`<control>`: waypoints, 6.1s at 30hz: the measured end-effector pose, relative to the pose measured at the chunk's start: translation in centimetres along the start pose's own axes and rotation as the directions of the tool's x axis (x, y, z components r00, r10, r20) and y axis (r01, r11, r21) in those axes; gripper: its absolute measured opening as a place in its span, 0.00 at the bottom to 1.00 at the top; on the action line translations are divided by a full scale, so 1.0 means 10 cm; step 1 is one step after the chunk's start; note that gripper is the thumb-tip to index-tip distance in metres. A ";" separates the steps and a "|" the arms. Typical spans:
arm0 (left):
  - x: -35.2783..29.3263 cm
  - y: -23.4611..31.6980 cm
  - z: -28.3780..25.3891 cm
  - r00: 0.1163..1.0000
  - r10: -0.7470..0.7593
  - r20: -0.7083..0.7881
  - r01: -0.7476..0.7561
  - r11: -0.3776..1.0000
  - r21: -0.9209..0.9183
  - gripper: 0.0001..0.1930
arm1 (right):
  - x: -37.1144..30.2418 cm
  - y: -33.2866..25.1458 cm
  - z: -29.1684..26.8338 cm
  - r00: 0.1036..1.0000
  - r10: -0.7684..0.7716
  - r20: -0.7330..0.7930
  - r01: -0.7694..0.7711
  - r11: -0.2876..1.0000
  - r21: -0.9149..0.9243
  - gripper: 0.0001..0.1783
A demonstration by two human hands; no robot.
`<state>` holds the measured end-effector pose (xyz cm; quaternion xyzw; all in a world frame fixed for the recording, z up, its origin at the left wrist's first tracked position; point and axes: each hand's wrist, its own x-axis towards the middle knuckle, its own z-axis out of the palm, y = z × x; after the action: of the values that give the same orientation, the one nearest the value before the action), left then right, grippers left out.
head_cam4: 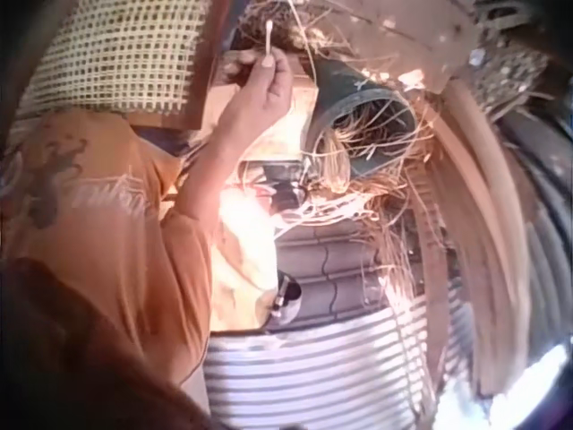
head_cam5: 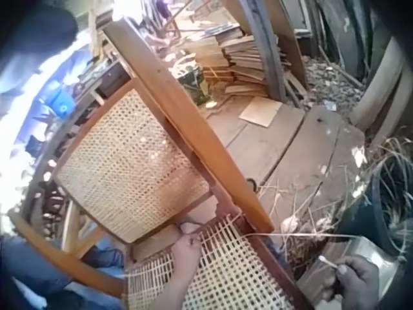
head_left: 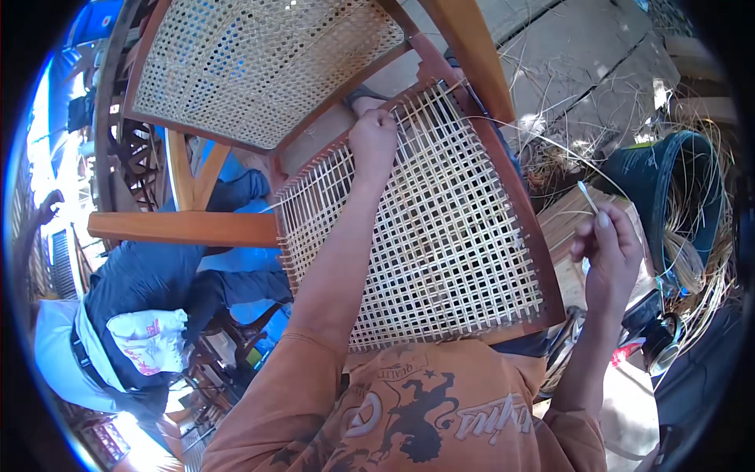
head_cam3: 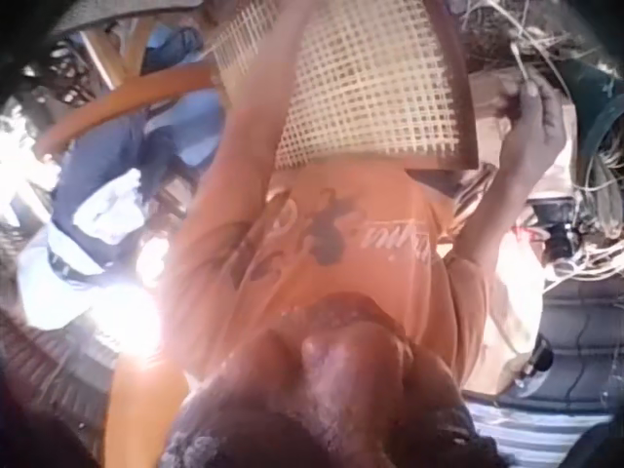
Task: Weaving a rattan chair seat using strips of cane at a workshop station.
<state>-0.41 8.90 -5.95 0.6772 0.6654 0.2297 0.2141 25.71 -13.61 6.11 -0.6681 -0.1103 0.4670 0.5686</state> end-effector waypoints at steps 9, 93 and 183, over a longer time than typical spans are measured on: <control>-0.03 0.17 0.02 0.994 0.101 -0.047 -0.084 0.955 0.286 0.11 | -0.25 0.16 -0.29 0.994 0.006 -0.106 0.003 0.996 0.087 0.11; -0.06 -0.07 0.00 0.955 0.291 0.058 -0.296 0.920 0.257 0.14 | -0.39 0.84 -1.03 0.926 -0.316 -0.206 0.034 0.614 -0.788 0.09; -2.17 0.57 -0.94 0.846 0.403 0.348 -0.293 0.898 -0.328 0.15 | -2.02 2.06 -1.59 0.690 -0.063 -0.721 -0.613 0.479 -0.628 0.14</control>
<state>-1.59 -13.05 4.44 0.7857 0.4345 0.2048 0.3898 18.82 -44.61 -2.92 -0.9806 0.0072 0.1774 0.0827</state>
